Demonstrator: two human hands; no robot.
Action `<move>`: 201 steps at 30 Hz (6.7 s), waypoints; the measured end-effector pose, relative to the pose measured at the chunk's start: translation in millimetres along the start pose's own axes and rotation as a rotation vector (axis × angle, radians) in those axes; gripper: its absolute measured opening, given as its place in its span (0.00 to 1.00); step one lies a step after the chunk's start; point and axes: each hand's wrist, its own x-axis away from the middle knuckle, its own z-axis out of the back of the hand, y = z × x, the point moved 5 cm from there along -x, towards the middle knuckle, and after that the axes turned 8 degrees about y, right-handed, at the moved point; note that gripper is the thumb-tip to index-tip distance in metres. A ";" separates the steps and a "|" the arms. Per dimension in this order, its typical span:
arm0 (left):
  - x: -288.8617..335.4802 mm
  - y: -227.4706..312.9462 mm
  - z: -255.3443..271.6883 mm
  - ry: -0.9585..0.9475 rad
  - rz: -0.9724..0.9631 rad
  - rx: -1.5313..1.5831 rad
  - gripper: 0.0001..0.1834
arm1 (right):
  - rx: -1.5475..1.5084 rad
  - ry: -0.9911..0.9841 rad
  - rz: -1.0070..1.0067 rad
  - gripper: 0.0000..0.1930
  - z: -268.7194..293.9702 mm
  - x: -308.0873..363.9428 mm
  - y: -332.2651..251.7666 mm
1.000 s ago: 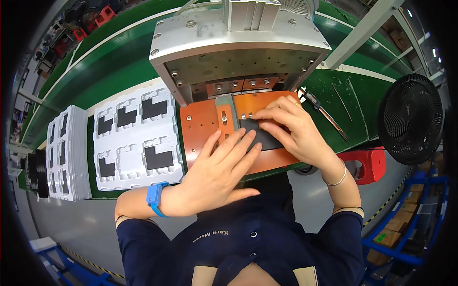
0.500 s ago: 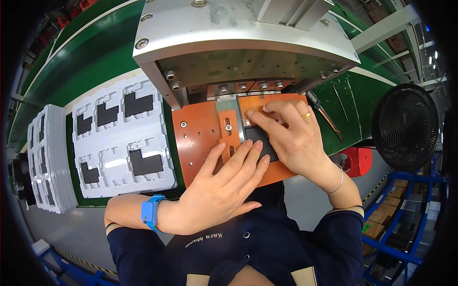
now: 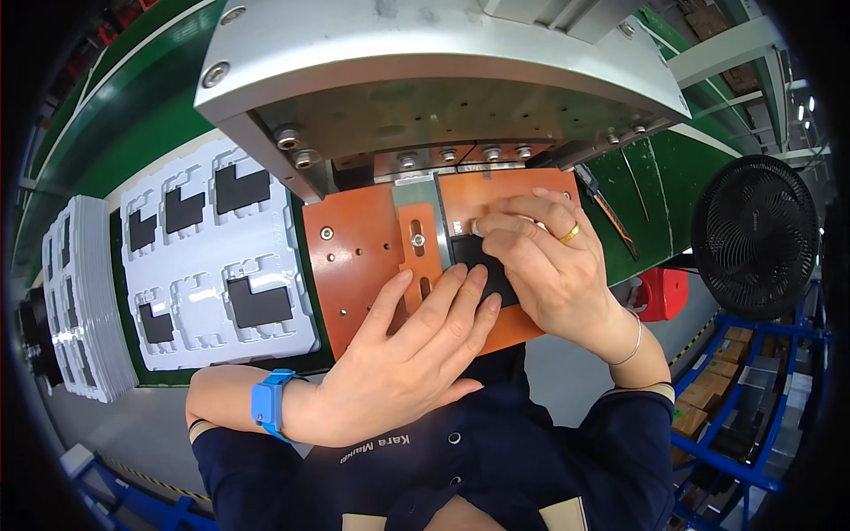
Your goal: The person repeatedly picks up small black rectangular components from a white tray and places them into a press machine. They operate the press to process each component, then remove it and place it back into the tray. This cycle is repeated for multiple units throughout the clip.
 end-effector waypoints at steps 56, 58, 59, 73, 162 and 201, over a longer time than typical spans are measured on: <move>-22.4 -44.9 10.4 -0.030 0.149 0.234 0.55 | -0.367 0.008 -0.188 0.13 0.9 -0.9 36.4; -22.7 -45.3 9.9 -0.030 0.152 0.247 0.54 | -0.375 -0.004 -0.184 0.13 0.5 -1.5 36.7; -23.0 -45.6 9.7 -0.032 0.155 0.261 0.53 | -0.372 -0.011 -0.178 0.12 0.9 -2.2 36.3; -22.9 -45.2 7.3 -0.045 0.189 0.270 0.50 | -0.448 -0.042 -0.218 0.12 -1.8 -4.5 37.8; -20.2 -34.7 16.9 -0.135 0.757 1.787 0.23 | -0.012 0.341 -0.646 0.22 57.3 96.0 109.1; -27.4 -58.8 6.4 0.000 0.846 1.587 0.13 | -0.124 0.480 -0.354 0.27 78.1 57.3 14.7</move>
